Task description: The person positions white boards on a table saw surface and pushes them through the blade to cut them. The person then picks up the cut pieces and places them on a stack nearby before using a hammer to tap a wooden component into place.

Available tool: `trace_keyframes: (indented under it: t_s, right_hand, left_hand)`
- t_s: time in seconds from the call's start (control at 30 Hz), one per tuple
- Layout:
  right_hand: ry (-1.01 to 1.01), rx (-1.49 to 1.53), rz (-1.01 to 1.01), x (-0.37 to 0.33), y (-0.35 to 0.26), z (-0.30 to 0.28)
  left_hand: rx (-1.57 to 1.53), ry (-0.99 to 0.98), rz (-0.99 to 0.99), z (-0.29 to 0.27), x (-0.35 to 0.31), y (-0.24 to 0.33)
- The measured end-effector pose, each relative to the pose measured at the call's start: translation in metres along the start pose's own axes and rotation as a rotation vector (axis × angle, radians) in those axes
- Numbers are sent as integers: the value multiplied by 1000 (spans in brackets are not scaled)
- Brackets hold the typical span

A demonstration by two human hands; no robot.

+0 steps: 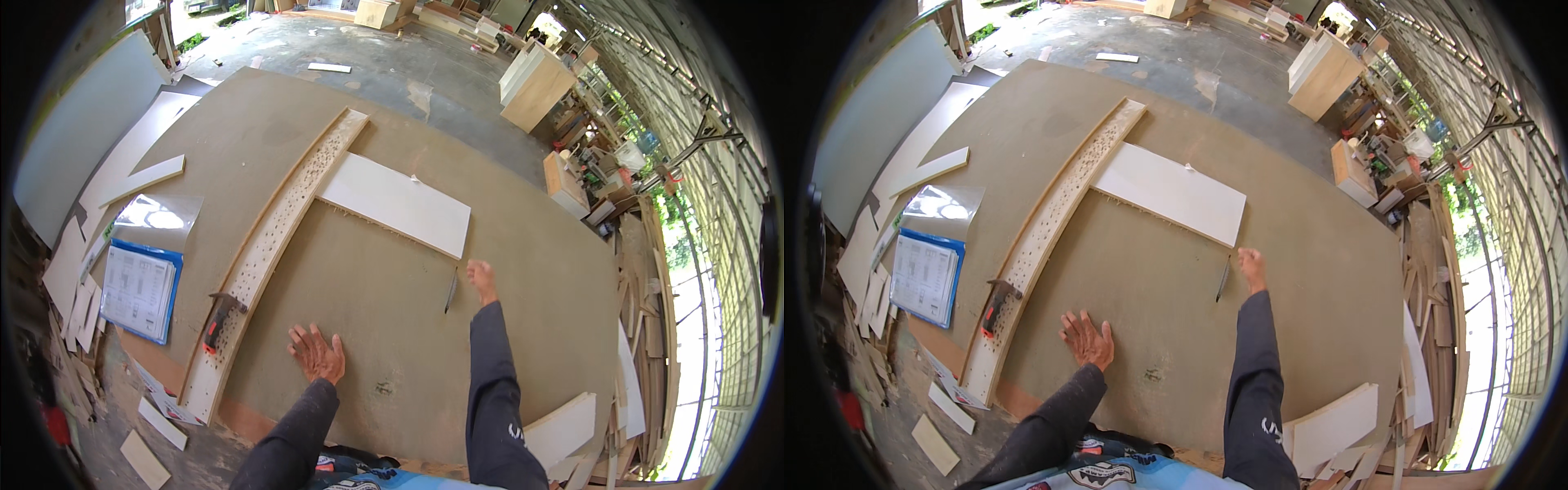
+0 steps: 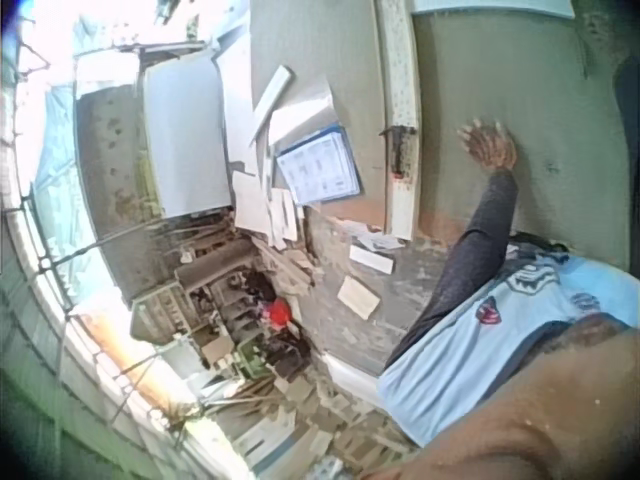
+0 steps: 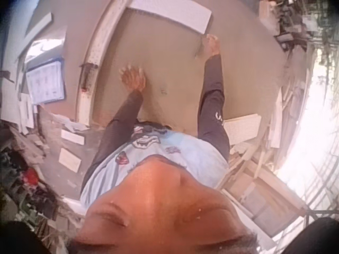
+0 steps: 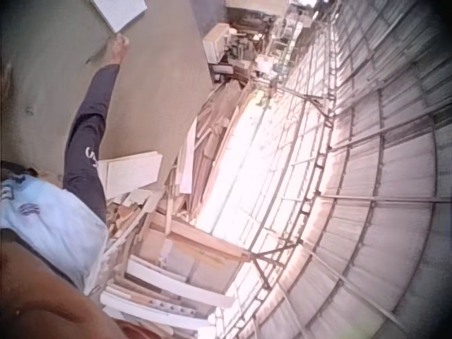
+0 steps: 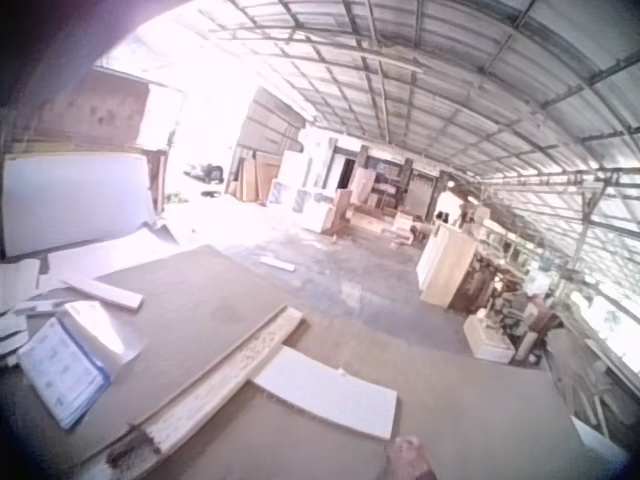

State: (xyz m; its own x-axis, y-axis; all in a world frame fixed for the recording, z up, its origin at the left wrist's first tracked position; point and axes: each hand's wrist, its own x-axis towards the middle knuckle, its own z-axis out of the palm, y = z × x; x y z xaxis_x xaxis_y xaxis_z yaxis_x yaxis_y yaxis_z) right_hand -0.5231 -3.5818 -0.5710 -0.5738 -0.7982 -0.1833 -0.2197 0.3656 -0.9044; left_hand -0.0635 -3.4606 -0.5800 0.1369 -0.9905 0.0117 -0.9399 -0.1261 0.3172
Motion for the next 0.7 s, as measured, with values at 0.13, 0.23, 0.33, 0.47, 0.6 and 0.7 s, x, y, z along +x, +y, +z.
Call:
trace_keyframes:
  t_s: [0.13,0.23,0.33,0.47,0.6,0.7]
  right_hand:
    - [184,-351,-116,102,16,24]
    - [148,-232,-70,134,14,39]
    - [257,-182,87,120,-7,72]
    - [62,424,74,89,-39,37]
    - [-179,653,132,30,-132,15]
    - [-94,769,173,-11,-148,12]
  left_hand:
    - [18,-46,-14,-5,3,11]
    - [27,-45,4,-1,2,18]
    - [69,-37,-25,-2,2,10]
    - [74,-8,-13,-2,3,9]
    - [29,1,-18,4,1,15]
    - [58,-9,-27,2,3,18]
